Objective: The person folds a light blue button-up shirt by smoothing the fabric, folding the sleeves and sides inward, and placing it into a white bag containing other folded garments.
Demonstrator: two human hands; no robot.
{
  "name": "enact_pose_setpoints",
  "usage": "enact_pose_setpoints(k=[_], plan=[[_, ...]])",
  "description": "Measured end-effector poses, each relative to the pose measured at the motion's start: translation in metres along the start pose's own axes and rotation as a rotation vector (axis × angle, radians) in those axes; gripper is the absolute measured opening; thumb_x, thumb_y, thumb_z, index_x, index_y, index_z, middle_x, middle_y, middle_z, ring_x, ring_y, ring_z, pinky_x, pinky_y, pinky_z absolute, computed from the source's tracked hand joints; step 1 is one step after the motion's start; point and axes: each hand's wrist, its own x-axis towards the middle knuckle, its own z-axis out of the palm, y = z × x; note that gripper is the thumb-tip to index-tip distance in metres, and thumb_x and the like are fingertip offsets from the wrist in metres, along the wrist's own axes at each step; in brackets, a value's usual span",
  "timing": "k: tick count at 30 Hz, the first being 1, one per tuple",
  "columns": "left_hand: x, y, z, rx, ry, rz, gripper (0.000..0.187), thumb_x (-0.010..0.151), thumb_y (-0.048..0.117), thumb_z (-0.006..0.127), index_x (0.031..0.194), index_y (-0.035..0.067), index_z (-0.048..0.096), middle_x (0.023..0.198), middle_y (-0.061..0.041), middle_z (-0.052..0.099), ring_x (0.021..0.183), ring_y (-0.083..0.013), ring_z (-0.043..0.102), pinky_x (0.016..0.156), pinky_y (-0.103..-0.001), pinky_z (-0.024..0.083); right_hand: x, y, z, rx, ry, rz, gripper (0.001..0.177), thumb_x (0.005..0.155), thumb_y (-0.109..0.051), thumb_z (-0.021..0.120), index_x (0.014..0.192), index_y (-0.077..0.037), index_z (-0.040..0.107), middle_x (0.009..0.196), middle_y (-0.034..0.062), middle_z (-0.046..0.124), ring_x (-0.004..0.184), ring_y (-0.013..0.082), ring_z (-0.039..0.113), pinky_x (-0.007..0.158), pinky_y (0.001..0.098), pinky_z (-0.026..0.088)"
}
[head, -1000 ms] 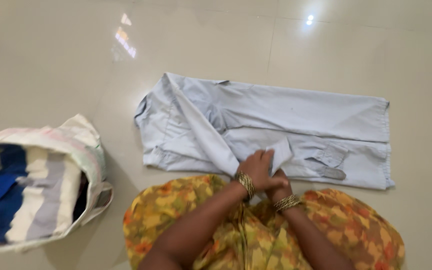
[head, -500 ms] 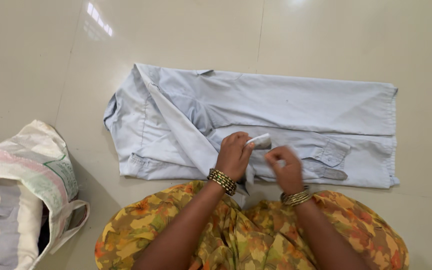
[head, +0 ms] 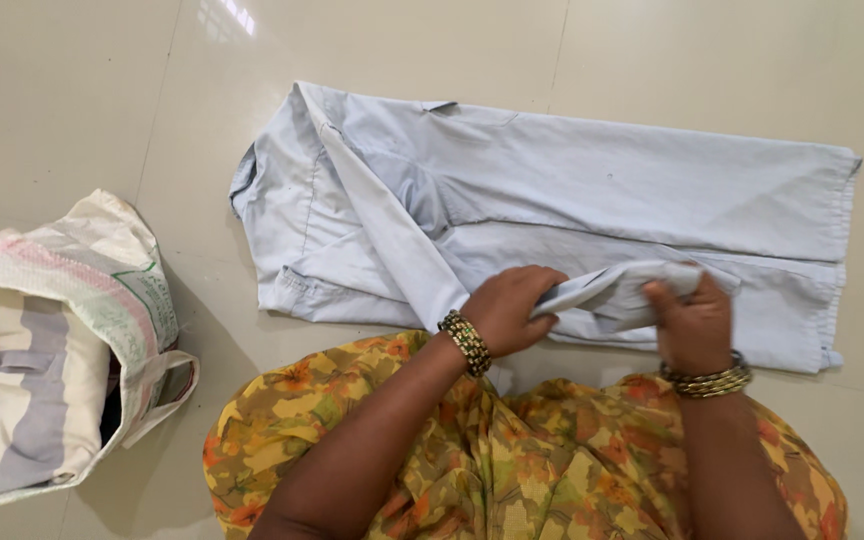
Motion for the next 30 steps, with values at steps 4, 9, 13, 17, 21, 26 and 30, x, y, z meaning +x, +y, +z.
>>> enact_pose_setpoints(k=[4, 9, 13, 17, 21, 26, 30], plan=[[0.002, -0.012, -0.005, 0.191, -0.044, -0.129, 0.033, 0.080, 0.017, 0.074, 0.113, 0.015, 0.071, 0.104, -0.008, 0.071, 0.097, -0.0296, 0.068, 0.083, -0.044, 0.055, 0.008, 0.010, -0.045, 0.309, 0.093, -0.136, 0.025, 0.118, -0.011, 0.070, 0.095, -0.007, 0.061, 0.091, 0.0005, 0.065, 0.080, 0.0095, 0.060, 0.072, 0.0262, 0.051], [0.002, -0.022, -0.033, 0.474, -0.288, -0.248, 0.026, 0.085, 0.020, 0.071, 0.111, 0.021, 0.073, 0.105, -0.004, 0.072, 0.104, -0.0274, 0.066, 0.090, -0.048, 0.052, 0.012, 0.005, -0.098, 0.782, -0.389, -0.064, 0.023, 0.107, -0.027, 0.072, 0.097, -0.007, 0.070, 0.079, 0.0055, 0.069, 0.070, 0.0165, 0.063, 0.071, 0.0387, 0.058], [0.004, -0.042, -0.043, 0.688, -0.335, -0.341, 0.027, 0.084, 0.020, 0.072, 0.110, 0.025, 0.075, 0.115, -0.002, 0.070, 0.123, -0.0254, 0.055, 0.113, -0.061, 0.032, 0.015, -0.002, -0.101, 0.671, -0.581, -0.138, 0.031, 0.099, -0.040, 0.078, 0.105, -0.010, 0.078, 0.064, -0.0010, 0.064, 0.057, 0.0136, 0.050, 0.067, 0.0366, 0.053], [0.007, -0.081, -0.062, 0.805, -0.297, -0.410, 0.030, 0.087, 0.017, 0.069, 0.113, 0.029, 0.075, 0.130, -0.005, 0.063, 0.136, -0.0287, 0.045, 0.117, -0.069, 0.018, 0.013, -0.022, -0.070, 0.634, -0.802, -0.212, 0.027, 0.088, -0.037, 0.082, 0.102, -0.014, 0.081, 0.063, -0.0013, 0.061, 0.051, 0.0147, 0.048, 0.070, 0.0449, 0.045], [0.009, -0.106, -0.092, 0.906, -0.217, -0.522, 0.031, 0.083, 0.020, 0.071, 0.113, 0.028, 0.075, 0.136, -0.005, 0.057, 0.139, -0.0310, 0.038, 0.115, -0.069, 0.014, -0.009, -0.037, -0.050, 0.722, -0.904, -0.221, 0.021, 0.082, -0.035, 0.086, 0.094, -0.017, 0.085, 0.055, -0.0030, 0.057, 0.050, 0.0136, 0.045, 0.057, 0.0349, 0.038], [-0.002, -0.117, -0.119, 0.951, -0.040, -0.661, 0.022, 0.091, 0.020, 0.067, 0.107, 0.028, 0.079, 0.131, -0.006, 0.062, 0.138, -0.0304, 0.043, 0.114, -0.064, 0.027, -0.023, -0.053, -0.040, 0.870, -0.751, -0.239, 0.009, 0.089, -0.026, 0.078, 0.091, -0.020, 0.084, 0.053, -0.0038, 0.059, 0.049, 0.0127, 0.046, 0.055, 0.0355, 0.042], [-0.005, -0.131, -0.134, 0.963, 0.070, -0.801, 0.020, 0.089, 0.015, 0.068, 0.105, 0.021, 0.078, 0.122, -0.008, 0.065, 0.124, -0.0330, 0.054, 0.098, -0.053, 0.046, -0.032, -0.050, -0.004, 0.769, -0.951, -0.126, 0.015, 0.093, -0.021, 0.075, 0.100, -0.012, 0.085, 0.060, 0.0006, 0.064, 0.050, 0.0167, 0.054, 0.054, 0.0361, 0.048]])
